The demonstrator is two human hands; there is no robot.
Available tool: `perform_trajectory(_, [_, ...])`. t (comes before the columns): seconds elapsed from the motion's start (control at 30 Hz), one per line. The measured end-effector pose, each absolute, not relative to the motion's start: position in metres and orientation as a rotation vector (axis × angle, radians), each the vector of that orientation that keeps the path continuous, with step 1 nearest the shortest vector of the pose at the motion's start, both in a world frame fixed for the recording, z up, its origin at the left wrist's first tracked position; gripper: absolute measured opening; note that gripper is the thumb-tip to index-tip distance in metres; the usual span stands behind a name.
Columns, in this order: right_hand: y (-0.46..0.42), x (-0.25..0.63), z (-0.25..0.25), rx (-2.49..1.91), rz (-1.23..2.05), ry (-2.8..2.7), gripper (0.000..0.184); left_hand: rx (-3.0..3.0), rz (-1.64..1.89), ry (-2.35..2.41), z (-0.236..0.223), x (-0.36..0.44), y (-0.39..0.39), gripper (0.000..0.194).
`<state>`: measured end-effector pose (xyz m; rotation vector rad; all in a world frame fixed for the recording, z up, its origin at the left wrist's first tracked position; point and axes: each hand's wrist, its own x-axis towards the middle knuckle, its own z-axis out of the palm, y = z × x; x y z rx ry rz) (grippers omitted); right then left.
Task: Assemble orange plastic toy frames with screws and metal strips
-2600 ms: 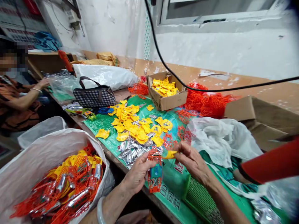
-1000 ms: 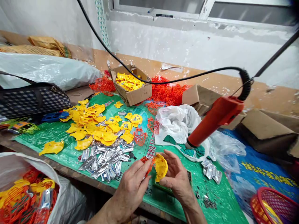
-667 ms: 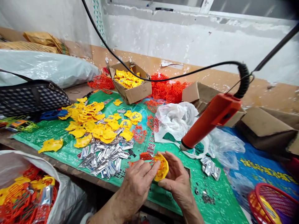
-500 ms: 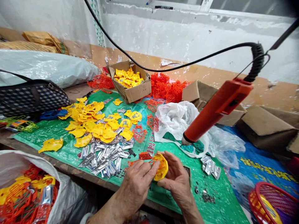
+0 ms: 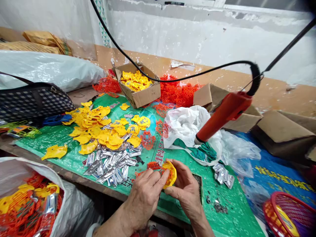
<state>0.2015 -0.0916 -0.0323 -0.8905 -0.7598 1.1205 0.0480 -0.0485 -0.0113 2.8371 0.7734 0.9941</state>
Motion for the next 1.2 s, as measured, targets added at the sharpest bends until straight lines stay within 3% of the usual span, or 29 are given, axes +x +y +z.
perform_trajectory(0.3, [-0.093, 0.204, -0.039, -1.043, 0.945, -0.971, 0.062, 2.606, 0.878, 0.648, -0.011, 0.047, -0.048, 0.058])
perform_trajectory(0.53, [-0.069, 0.196, -0.009, -1.375, 0.666, -1.371, 0.037, 1.781, 0.721, 0.719, 0.002, 0.045, -0.046, 0.016])
perform_trajectory(0.8, [-0.054, 0.18, -0.008, -1.647, 0.675, -1.311, 0.04, 0.974, 0.509, 0.781, -0.002, 0.041, -0.041, 0.022])
perform_trajectory(1.2, [-0.066, 0.166, -0.01, -1.751, 0.635, -1.052, 0.042, 0.777, 0.482, 0.712, -0.012, 0.044, -0.044, 0.03])
